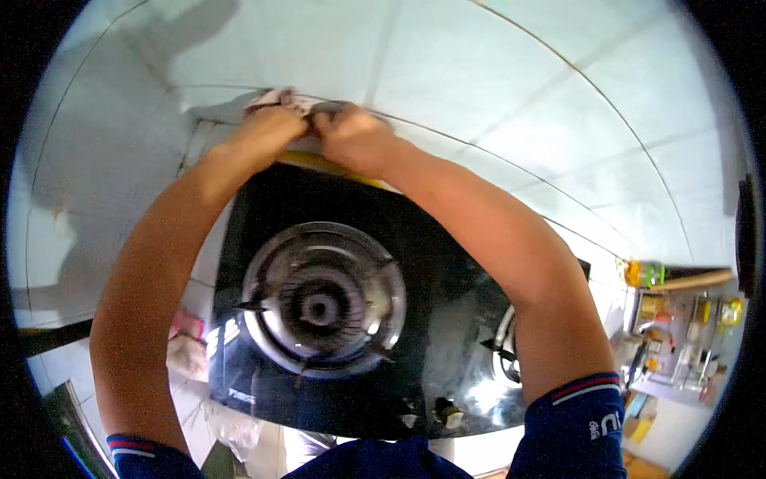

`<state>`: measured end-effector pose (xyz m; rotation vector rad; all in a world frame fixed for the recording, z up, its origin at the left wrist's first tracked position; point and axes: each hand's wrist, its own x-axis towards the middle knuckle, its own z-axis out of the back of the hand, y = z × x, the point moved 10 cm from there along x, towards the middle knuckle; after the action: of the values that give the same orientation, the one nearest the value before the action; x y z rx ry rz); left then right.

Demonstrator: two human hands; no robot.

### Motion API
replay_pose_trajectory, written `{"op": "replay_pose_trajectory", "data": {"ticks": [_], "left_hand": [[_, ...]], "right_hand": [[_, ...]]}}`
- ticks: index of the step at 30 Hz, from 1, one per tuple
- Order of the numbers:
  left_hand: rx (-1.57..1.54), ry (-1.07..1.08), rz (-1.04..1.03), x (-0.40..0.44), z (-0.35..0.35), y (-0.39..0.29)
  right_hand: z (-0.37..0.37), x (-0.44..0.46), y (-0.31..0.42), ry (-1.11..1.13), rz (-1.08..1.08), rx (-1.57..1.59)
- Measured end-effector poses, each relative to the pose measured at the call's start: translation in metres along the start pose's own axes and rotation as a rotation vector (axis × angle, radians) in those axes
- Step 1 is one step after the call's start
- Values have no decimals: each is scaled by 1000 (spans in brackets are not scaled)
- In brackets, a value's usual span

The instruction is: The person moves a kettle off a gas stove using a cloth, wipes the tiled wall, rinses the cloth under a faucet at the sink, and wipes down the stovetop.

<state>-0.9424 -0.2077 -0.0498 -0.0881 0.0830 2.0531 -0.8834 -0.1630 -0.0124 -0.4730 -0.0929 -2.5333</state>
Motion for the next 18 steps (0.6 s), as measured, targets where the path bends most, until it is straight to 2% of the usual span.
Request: {"op": "replay_pose_trajectory", "data": {"ticks": [1, 3, 4, 6, 8, 10, 11, 12, 13, 14, 16, 18], "left_hand": [[-126, 0, -7, 7, 7, -13], [-119, 7, -48, 21, 20, -51], [-113, 26, -51, 30, 22, -68], [-122, 8, -114, 56, 20, -112], [-125, 0, -166, 77, 22, -153], [-326, 126, -100, 98, 33, -209], [-290, 44, -133, 106, 45, -239], [-299, 144, -183, 127, 30, -264], [-309, 107, -248, 137, 41, -296], [-317, 69, -306, 149, 51, -332], [-339, 82, -353, 178, 57, -397], [-430, -30, -433, 202, 72, -465]], "right_hand": [[5, -13, -6, -13, -5, 2], [21, -43, -23, 21, -82, 50], [43, -63, -10, -96, 123, -141], [48, -104, -14, 116, 278, -306], [72, -149, -32, 51, 191, -295], [84, -200, -58, -21, 105, -283], [81, -227, -83, 15, -28, -185], [84, -255, -106, 43, -159, -84], [117, -276, -91, 178, 11, -299], [129, -309, -100, 162, 0, -304], [149, -371, -139, 103, -225, -253], [178, -435, -169, 106, -339, -300]]}}
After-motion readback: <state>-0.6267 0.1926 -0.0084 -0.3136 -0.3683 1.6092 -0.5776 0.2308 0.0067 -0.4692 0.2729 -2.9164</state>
